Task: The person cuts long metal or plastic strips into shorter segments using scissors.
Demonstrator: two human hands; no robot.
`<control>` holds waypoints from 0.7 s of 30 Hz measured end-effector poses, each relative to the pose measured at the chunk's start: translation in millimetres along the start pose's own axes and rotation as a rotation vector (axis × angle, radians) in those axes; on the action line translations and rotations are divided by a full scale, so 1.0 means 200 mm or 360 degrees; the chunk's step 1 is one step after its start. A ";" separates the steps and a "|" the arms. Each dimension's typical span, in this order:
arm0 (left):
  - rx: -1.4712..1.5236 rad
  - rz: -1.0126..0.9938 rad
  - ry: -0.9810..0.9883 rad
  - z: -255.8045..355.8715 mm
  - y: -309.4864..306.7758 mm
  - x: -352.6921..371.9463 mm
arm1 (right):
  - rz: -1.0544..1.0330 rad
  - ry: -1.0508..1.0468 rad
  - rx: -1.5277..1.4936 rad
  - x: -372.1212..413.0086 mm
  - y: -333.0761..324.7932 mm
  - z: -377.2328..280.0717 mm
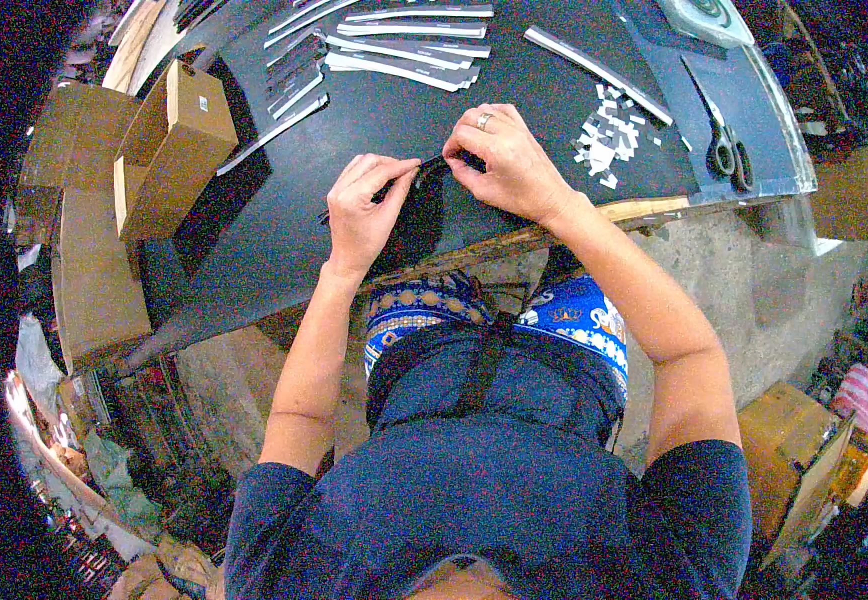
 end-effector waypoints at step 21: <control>0.0186 -0.0368 -0.0180 0.11 -0.05 -0.11 | -0.0368 0.0530 -0.0715 -0.12 -0.11 0.00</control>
Point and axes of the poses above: each hand's wrist, its own x-axis away from the middle knuckle, its own y-axis out of the palm, z = x × y, the point moved 2 cm from there along -x, towards the middle knuckle, and after that the axes turned 8 degrees about -x, right-handed, at the moved point
